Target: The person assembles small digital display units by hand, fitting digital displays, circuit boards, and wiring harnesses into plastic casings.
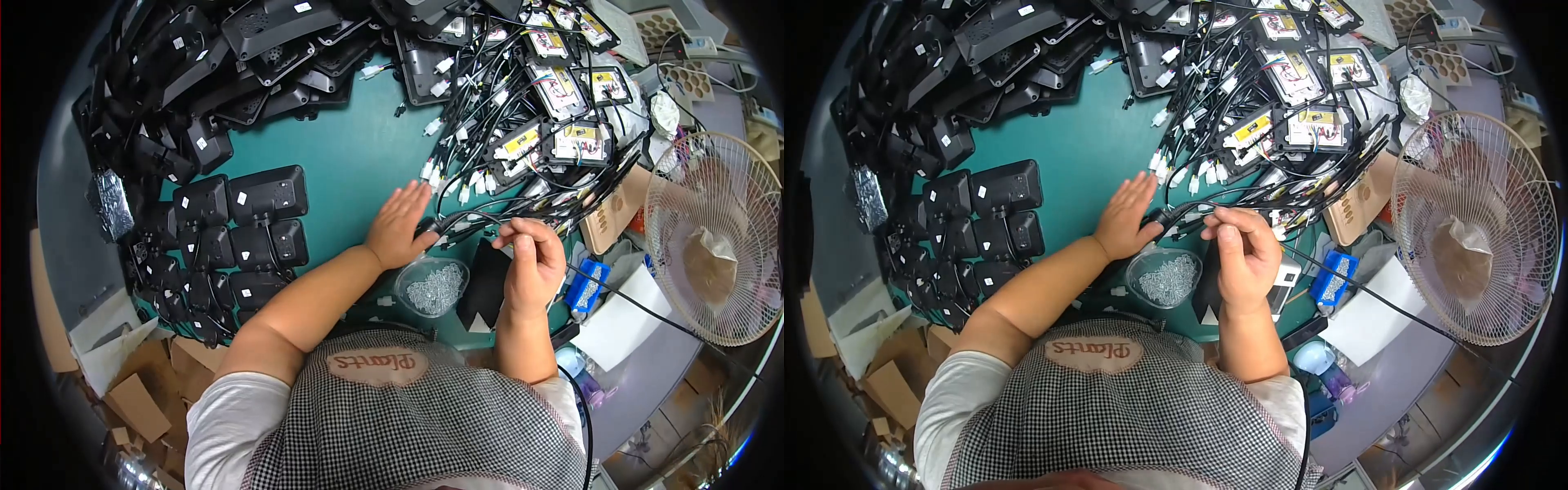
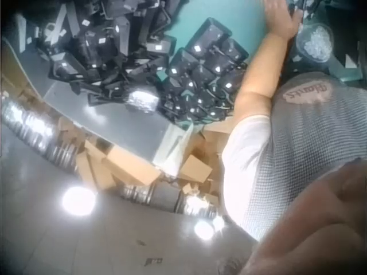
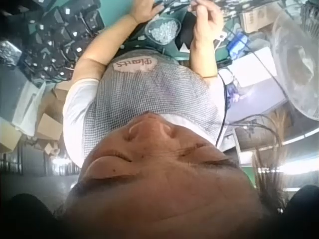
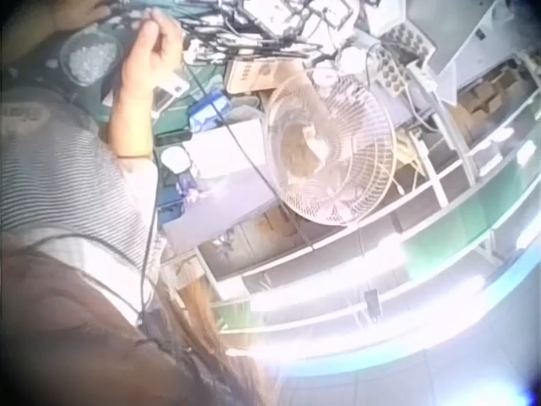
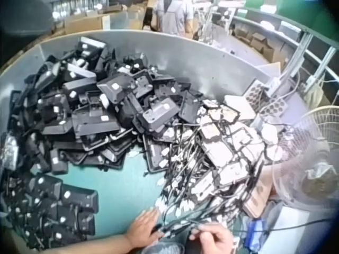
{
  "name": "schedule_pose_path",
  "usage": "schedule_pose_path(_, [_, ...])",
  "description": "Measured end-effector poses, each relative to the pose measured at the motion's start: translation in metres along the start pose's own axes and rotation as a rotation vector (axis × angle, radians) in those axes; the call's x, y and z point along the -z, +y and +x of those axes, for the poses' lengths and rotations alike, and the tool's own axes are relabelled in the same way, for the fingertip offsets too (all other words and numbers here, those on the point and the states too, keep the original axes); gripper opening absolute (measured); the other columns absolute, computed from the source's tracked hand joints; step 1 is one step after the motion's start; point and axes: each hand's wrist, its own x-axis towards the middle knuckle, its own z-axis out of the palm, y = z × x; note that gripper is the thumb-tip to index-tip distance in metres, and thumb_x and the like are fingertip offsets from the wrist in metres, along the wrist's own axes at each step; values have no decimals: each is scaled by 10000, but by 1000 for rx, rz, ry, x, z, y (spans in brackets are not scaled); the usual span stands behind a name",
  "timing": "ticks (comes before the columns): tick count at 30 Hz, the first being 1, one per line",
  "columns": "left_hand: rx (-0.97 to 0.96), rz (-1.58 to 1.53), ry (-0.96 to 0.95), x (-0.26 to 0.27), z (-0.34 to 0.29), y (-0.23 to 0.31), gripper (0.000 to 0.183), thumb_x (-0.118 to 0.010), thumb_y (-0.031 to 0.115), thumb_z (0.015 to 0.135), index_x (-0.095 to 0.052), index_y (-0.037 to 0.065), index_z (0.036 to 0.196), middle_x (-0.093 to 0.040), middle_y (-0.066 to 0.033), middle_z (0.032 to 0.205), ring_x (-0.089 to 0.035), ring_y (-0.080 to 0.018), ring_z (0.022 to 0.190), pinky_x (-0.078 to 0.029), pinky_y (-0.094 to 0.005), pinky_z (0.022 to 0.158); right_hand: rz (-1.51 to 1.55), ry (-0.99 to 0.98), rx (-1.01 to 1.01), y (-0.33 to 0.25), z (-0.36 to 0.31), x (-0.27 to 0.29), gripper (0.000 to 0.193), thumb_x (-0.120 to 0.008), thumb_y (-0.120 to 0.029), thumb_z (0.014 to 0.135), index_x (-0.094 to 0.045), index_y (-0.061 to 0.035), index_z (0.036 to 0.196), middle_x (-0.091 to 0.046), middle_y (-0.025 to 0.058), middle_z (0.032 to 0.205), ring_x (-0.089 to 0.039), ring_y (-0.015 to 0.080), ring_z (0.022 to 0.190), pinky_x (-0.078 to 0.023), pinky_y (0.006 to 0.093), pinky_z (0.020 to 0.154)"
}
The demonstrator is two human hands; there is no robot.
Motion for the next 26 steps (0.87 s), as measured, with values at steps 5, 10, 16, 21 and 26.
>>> schedule_pose_path(5, [-79, -101, 104, 15, 9, 4, 701, -580, 384, 879, -359, 1, 1423, -382, -222, 1459, -310, -380, 1388, -226, -460, 1149, -13, 20, 0, 0, -5, 4, 163, -565, -20, 922, -629, 44, 1057, -626, 140, 973, -624, 184, 798, -522, 294, 727])
schedule_pose_path(10, [56, -21, 210, 54, -12, -13, 643, -596, 292, 892, -370, 2, 1419, -414, -219, 1435, -337, -381, 1374, -260, -456, 1136, -131, 174, -108, -4, 17, 25, 179, -588, -69, 925, -636, 30, 1065, -650, 107, 961, -625, 163, 819, -522, 282, 739])
schedule_pose_path(16, [84, -86, -112, 47, -27, -2, 628, -622, 259, 880, -388, 55, 1427, -368, -188, 1480, -327, -361, 1383, -275, -448, 1132, -691, 219, -115, 20, 84, 57, 216, -637, -123, 893, -668, -19, 1079, -675, 93, 954, -629, 146, 808, -497, 282, 762])
schedule_pose_path(21, [88, -65, -10, 62, -27, 4, 585, -641, 259, 871, -445, 84, 1394, -409, -163, 1452, -364, -345, 1360, -317, -443, 1106, -1315, -284, 316, 65, 132, 53, 335, -550, -53, 817, -646, -97, 1135, -636, 111, 1160, -566, 318, 1127, -418, 456, 991])
schedule_pose_path(26, [42, 48, -30, 81, -41, 6, 571, -674, 294, 855, -489, 101, 1359, -442, -143, 1425, -397, -316, 1341, -358, -428, 1081, -1813, -787, -143, 46, 149, 35, 480, -570, -171, 868, -534, -215, 1344, -522, 139, 1360, -408, 268, 1345, -208, 535, 1141])
